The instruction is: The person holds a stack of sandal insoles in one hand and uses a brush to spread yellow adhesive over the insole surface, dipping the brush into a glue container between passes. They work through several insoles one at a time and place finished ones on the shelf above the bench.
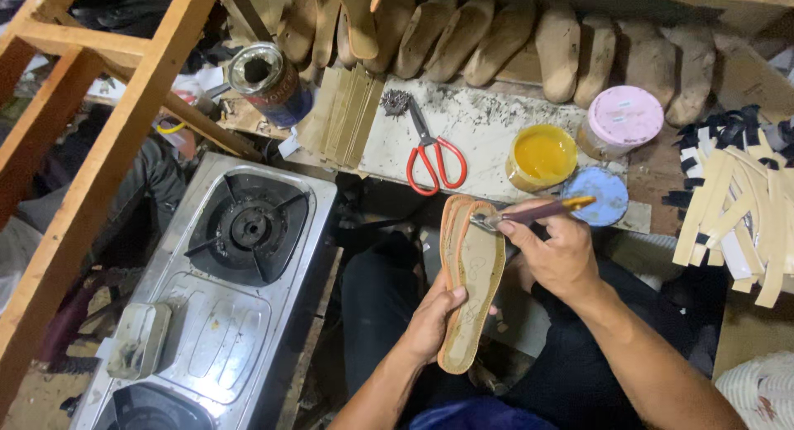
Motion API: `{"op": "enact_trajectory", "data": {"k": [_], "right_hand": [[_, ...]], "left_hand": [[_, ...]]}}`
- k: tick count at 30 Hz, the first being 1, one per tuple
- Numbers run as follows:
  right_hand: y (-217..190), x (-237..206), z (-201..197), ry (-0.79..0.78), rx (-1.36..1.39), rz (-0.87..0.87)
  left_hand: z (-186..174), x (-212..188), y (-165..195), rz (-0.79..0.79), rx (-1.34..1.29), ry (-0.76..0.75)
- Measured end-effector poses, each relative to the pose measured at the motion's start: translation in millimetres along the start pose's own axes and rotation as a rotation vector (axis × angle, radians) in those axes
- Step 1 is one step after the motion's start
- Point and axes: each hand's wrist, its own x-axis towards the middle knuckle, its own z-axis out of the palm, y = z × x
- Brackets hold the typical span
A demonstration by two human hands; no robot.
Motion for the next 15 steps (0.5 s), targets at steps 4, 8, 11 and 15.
{"op": "enact_trajectory", "data": {"k": [4, 8, 11, 15], "right_hand": [[17, -11, -1, -0.267, 0.094, 0.244], [23, -37, 16, -0.416, 0.253, 0.388], [17, -60, 26, -0.384, 0.135, 0.207], [1, -82, 33, -0.397, 0.09, -0.035]], "left_hand": [[-11, 6, -15, 0.019, 0.018, 0.011], [-21, 19, -29, -0.038, -0.302, 0.138], [-29, 26, -28, -0.02, -0.406, 0.223], [-35, 27, -19, 0.095, -0.348, 0.149]]}}
